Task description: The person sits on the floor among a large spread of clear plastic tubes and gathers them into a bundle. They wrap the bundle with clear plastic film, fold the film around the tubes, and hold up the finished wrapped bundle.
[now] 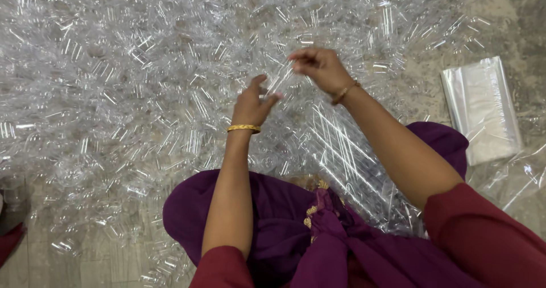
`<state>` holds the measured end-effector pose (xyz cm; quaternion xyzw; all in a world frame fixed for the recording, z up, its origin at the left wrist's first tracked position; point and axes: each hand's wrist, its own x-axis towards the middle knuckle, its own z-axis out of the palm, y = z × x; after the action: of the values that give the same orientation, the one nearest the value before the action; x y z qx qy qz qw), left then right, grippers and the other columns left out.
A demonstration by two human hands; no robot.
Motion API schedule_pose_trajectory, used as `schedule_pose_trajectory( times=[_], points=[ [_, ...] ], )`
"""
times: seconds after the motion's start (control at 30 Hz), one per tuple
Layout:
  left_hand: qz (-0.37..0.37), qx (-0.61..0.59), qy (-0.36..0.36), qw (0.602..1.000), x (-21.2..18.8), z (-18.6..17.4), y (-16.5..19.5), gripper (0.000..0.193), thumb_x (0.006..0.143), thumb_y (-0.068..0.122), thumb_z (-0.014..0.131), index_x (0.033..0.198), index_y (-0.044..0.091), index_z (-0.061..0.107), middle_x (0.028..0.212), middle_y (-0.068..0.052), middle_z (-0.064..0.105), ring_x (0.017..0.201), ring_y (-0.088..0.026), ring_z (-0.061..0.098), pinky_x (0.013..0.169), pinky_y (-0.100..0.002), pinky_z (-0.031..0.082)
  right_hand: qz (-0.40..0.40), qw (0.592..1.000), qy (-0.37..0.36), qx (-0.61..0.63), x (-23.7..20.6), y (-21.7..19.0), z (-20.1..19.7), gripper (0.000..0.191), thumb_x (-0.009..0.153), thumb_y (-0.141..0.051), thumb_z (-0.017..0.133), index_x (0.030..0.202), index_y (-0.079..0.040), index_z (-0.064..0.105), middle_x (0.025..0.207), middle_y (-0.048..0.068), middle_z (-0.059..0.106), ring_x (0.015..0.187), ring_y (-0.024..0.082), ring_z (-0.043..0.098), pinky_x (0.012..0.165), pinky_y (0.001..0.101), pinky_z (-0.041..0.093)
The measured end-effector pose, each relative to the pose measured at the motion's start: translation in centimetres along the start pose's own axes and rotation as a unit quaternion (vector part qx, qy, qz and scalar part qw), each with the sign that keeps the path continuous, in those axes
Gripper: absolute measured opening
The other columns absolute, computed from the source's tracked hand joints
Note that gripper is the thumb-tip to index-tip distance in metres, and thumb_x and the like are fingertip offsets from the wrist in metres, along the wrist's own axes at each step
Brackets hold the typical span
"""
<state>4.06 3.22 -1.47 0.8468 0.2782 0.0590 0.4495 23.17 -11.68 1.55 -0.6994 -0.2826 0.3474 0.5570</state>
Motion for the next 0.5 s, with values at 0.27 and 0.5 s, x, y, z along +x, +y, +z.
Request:
schedule_pose_trajectory(
  times=[0.27, 0.5],
  points=[
    [0.048, 0.004, 0.046, 0.998, 0.0, -1.3, -1.2, 0.070, 0.085, 0.042, 0.078, 0.138, 0.003, 0.056, 0.126, -0.020, 0.070, 0.111, -0.032, 0.071, 0.092, -0.042, 0.057, -0.278, 0.827, 0.038, -0.488, 1.6, 2.3, 2.4, 0.024, 0.087, -0.002, 0.063, 0.104, -0.010, 0.078, 0.123, 0.022, 0.068, 0.110, 0.036, 0.064, 0.089, 0.0457, 0.055],
    [-0.019, 0.061, 0.025, 0.998, 0.1, -1.6, -2.0, 0.070, 0.083, 0.043, 0.081, 0.136, 0.004, 0.059, 0.122, -0.020, 0.072, 0.109, -0.034, 0.071, 0.092, -0.044, 0.056, -0.085, 0.936, 0.142, -0.311, 2.4, 1.9, -1.6, 0.024, 0.103, -0.028, 0.061, 0.107, -0.007, 0.071, 0.115, 0.011, 0.072, 0.113, 0.025, 0.069, 0.097, 0.0391, 0.055]
  ],
)
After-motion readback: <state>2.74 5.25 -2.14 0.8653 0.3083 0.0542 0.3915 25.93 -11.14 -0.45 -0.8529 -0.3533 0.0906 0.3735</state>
